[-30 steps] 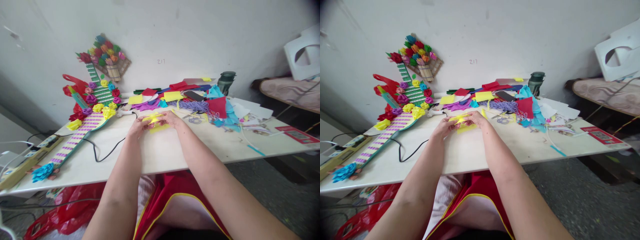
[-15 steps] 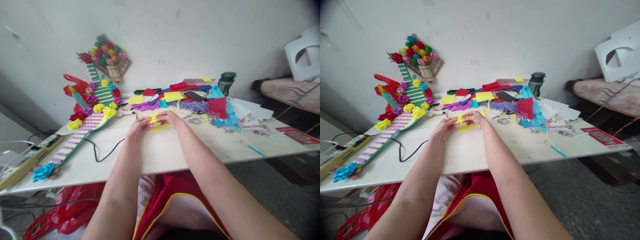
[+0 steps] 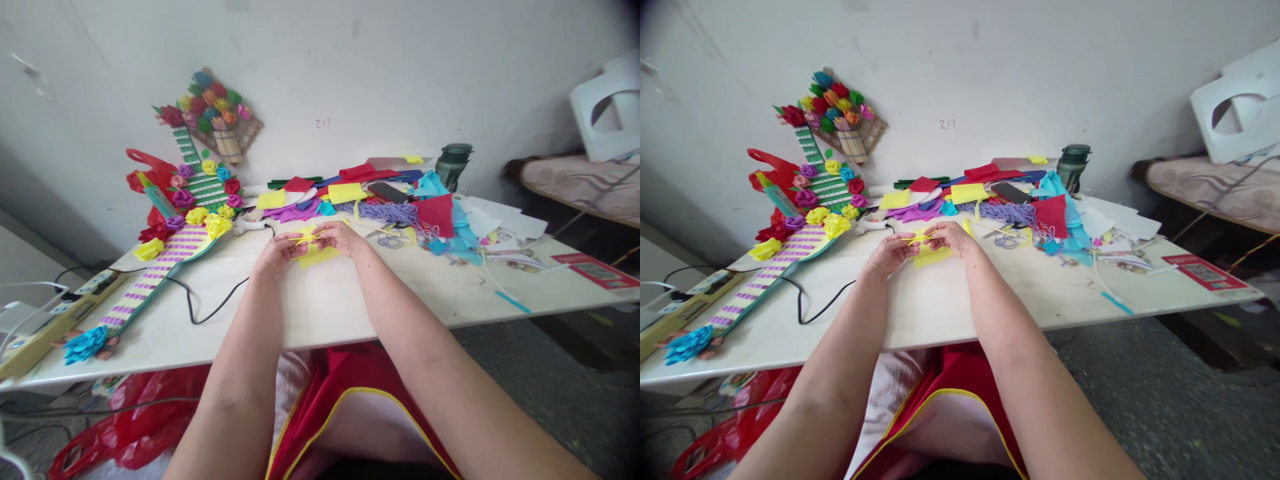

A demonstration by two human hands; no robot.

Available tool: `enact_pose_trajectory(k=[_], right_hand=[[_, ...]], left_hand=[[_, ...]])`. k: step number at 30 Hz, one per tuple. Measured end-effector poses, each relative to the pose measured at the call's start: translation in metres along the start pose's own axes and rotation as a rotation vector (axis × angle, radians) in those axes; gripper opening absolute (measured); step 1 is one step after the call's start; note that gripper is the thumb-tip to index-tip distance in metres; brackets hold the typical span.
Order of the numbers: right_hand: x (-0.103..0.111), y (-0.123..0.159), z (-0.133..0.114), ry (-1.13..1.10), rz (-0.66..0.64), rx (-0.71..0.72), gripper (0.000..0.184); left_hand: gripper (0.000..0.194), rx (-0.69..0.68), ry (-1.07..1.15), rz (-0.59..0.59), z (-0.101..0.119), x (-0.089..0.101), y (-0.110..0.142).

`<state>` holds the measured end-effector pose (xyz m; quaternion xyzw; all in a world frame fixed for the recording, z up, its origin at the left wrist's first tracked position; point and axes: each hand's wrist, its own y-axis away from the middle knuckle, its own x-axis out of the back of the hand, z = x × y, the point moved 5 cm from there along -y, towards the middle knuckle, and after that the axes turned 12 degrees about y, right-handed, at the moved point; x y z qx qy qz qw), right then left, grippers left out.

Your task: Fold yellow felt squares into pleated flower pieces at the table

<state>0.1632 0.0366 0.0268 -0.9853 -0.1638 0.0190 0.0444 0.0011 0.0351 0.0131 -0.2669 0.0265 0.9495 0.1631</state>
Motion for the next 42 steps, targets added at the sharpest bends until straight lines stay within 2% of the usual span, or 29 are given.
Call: enact_pose_trajectory(k=[7,13,18,25,31,36,39,42], right_hand=[[0.0,-0.003,0.002,-0.021,-0.056,0.07,0.01],[0.0,-0.005,0.004,0.093,0.046,0.008,0.014],[-0.001,-0.005,0.003,0.129,0.096,0.026,0.015],[-0.002,-0.005,0.005,0.172,0.116,-0.006,0.014],[-0.009,-0.004,0.005,0.217,0.077,-0.027,0.015],[-0.011,-0.003,0.005,0.177,0.017,-0.062,0.008],[-0.007,-0.002,0.003,0.076,-0.022,-0.068,0.028],[-0.003,-0.002,0.001,-0.005,-0.044,-0.041,0.027]], left_hand=[[0.023,-0.043,0.014,-0.01,0.004,-0.001,0.001],[0.026,-0.037,-0.079,0.019,0.003,0.0,0.0],[0.035,-0.074,-0.107,0.038,0.004,0.002,0.0],[0.028,-0.117,-0.317,0.11,0.007,0.003,-0.001],[0.035,-0.114,-0.537,0.107,0.003,0.0,-0.002],[0.039,-0.08,-0.476,0.04,-0.001,0.0,-0.001],[0.039,-0.065,-0.405,0.029,-0.002,0.002,-0.002],[0.04,-0.073,-0.346,0.041,-0.001,0.003,-0.002]])
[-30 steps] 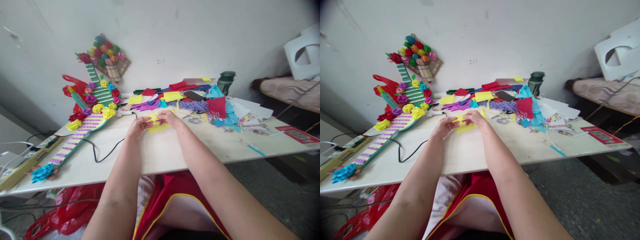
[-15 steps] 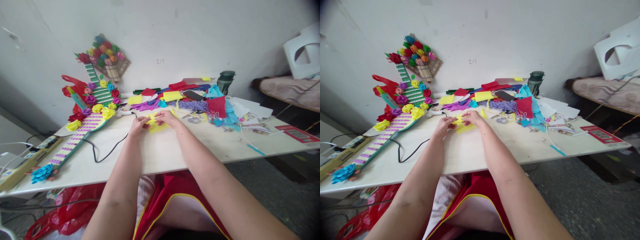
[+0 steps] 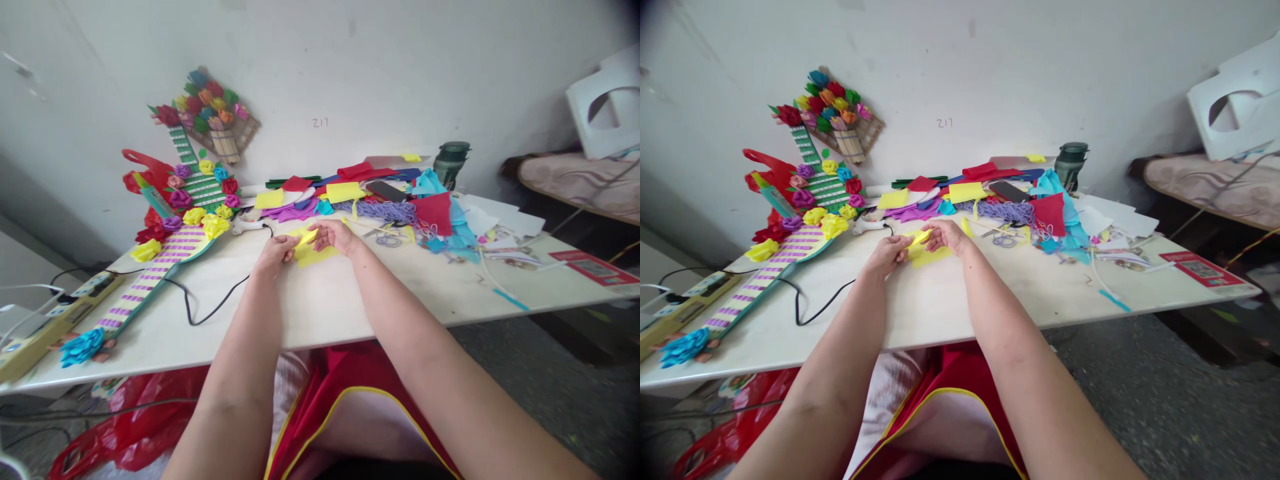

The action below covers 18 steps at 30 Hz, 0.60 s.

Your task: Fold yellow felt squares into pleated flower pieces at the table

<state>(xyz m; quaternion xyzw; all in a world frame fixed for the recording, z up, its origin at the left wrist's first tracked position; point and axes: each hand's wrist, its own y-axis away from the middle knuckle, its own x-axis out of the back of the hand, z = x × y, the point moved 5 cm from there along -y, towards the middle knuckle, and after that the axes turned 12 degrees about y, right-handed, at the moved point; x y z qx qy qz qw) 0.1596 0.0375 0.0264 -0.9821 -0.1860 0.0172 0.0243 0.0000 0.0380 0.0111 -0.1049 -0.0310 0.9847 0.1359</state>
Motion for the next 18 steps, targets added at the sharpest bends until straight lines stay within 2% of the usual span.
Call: enact_pose_trajectory(k=[3,9,18], right_hand=[[0.003,0.0001,-0.001,0.03,0.026,0.035,0.014],[0.0021,-0.0012,0.0006,0.139,0.087,0.079,0.013],[0.0048,-0.0014,-0.0015,0.143,0.152,0.114,0.011]], left_hand=[[0.041,-0.012,0.04,0.012,0.0007,0.0011,-0.0005],[0.042,-0.02,0.074,0.013,-0.0005,0.003,-0.0018],[0.043,-0.005,0.056,-0.001,-0.0005,0.0006,-0.0008]])
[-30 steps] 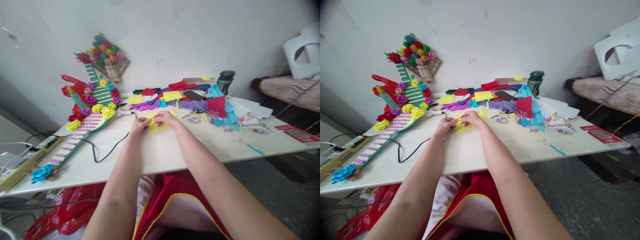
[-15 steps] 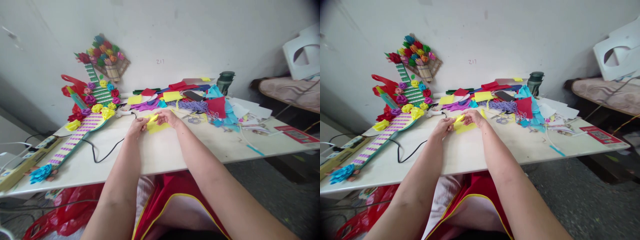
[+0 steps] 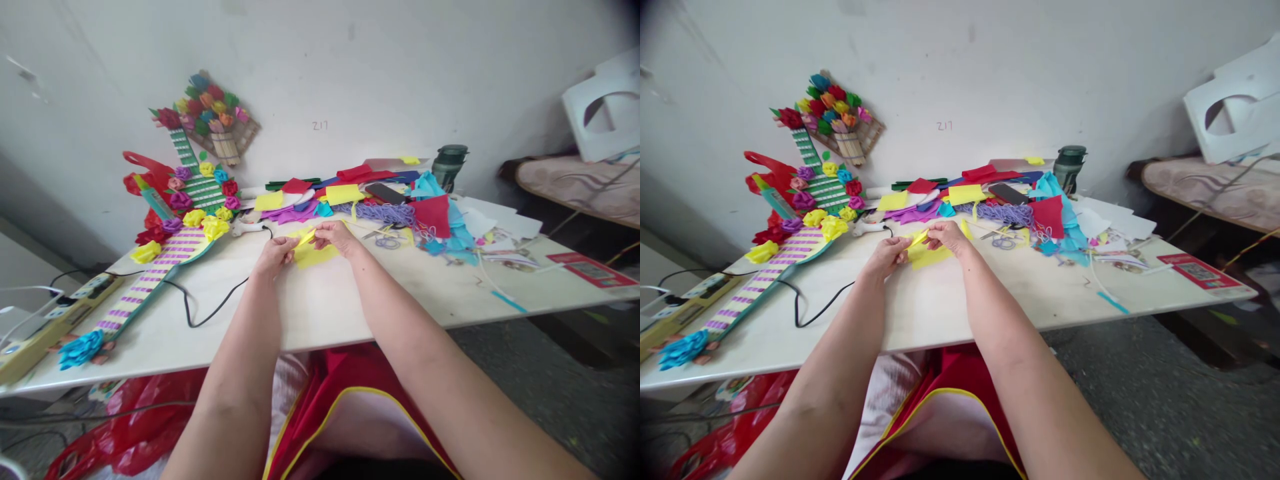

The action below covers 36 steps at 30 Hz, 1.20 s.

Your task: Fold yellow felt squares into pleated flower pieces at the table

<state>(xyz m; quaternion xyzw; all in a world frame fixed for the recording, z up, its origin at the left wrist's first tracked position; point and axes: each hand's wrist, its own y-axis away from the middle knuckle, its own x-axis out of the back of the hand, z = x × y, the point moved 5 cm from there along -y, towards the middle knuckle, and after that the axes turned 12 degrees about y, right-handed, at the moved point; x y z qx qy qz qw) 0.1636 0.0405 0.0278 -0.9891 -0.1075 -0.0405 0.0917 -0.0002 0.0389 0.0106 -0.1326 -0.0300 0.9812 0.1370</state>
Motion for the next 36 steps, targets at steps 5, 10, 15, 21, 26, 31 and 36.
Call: enact_pose_trajectory(k=[5,10,15,21,26,31,36], right_hand=[[-0.0004,0.001,-0.0005,-0.011,0.019,-0.016,0.012],[-0.0015,0.0018,0.0008,-0.042,0.015,-0.055,0.011],[-0.0027,0.0003,0.0072,-0.124,-0.059,-0.119,0.011],[-0.0082,0.0015,0.0066,-0.146,-0.157,-0.163,0.022],[-0.0094,0.0033,0.0063,-0.001,-0.04,-0.196,0.019],[-0.0084,0.0017,0.0086,0.025,0.004,-0.202,0.019],[-0.0056,0.0006,0.009,-0.007,0.013,-0.172,0.019]], left_hand=[[0.045,0.013,-0.011,-0.001,0.0014,-0.002,0.0011],[0.044,0.002,-0.029,0.015,0.0025,-0.0028,0.0015],[0.043,-0.015,-0.043,0.049,0.0018,-0.0007,-0.0004],[0.04,-0.053,-0.091,0.066,0.0024,0.001,-0.0024],[0.038,-0.094,-0.165,0.042,0.005,-0.0033,-0.0019],[0.038,-0.091,-0.194,0.04,0.0053,-0.006,-0.0001],[0.04,-0.027,-0.201,0.03,0.0042,-0.0083,0.0026]])
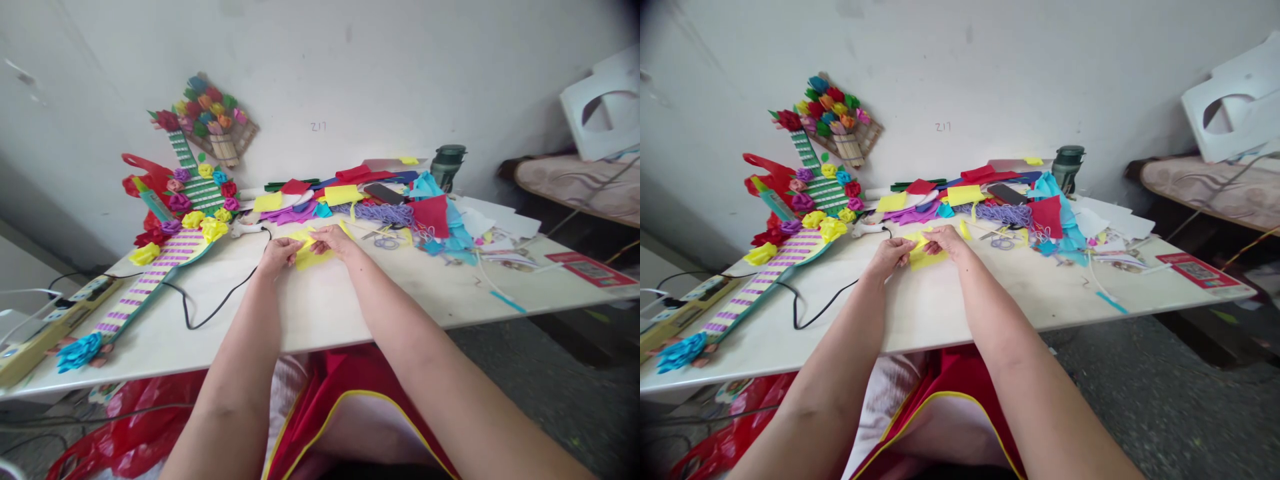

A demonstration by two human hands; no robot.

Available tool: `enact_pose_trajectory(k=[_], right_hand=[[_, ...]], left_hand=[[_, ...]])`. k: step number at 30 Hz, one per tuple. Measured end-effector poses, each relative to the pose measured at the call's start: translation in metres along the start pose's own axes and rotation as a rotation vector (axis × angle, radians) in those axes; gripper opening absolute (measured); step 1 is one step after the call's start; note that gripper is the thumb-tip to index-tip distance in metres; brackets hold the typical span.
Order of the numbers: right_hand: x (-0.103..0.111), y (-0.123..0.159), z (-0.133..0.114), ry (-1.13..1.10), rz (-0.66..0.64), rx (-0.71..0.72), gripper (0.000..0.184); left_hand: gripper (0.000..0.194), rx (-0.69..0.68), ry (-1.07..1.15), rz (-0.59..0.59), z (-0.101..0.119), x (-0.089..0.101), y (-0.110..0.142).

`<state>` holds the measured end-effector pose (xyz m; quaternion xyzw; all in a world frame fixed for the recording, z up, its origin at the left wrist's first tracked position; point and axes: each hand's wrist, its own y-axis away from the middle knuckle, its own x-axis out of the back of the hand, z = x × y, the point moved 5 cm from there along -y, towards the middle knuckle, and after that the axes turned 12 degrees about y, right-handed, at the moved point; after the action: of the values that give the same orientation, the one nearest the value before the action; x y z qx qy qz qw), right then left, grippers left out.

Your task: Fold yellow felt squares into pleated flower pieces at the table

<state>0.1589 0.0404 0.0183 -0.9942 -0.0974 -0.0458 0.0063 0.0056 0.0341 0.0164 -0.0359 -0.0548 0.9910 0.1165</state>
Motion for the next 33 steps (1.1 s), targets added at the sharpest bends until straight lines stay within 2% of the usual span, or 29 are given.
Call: enact_pose_trajectory(k=[4,8,10,14,19,27,33], right_hand=[[0.002,-0.002,0.002,-0.049,-0.022,0.002,0.022],[-0.002,-0.004,0.005,-0.077,-0.095,-0.034,0.035],[-0.004,-0.003,0.007,-0.064,-0.106,-0.054,0.034],[-0.006,-0.005,0.008,-0.035,-0.027,-0.052,0.025],[-0.007,-0.007,0.007,-0.05,0.028,-0.013,0.023],[-0.008,-0.009,0.01,-0.057,0.106,-0.021,0.024],[-0.003,-0.009,0.008,-0.086,0.139,-0.023,0.018]], left_hand=[[0.042,0.025,-0.01,0.019,-0.001,0.0,0.001],[0.043,-0.007,-0.008,0.023,-0.002,0.002,-0.001],[0.042,-0.029,-0.006,0.013,-0.002,0.002,-0.002],[0.041,-0.036,-0.016,-0.016,-0.002,-0.001,-0.003],[0.042,-0.033,-0.04,-0.041,-0.002,-0.004,-0.002],[0.04,-0.124,0.009,-0.08,0.002,-0.01,-0.002],[0.04,-0.063,0.062,-0.086,-0.003,-0.008,-0.004]])
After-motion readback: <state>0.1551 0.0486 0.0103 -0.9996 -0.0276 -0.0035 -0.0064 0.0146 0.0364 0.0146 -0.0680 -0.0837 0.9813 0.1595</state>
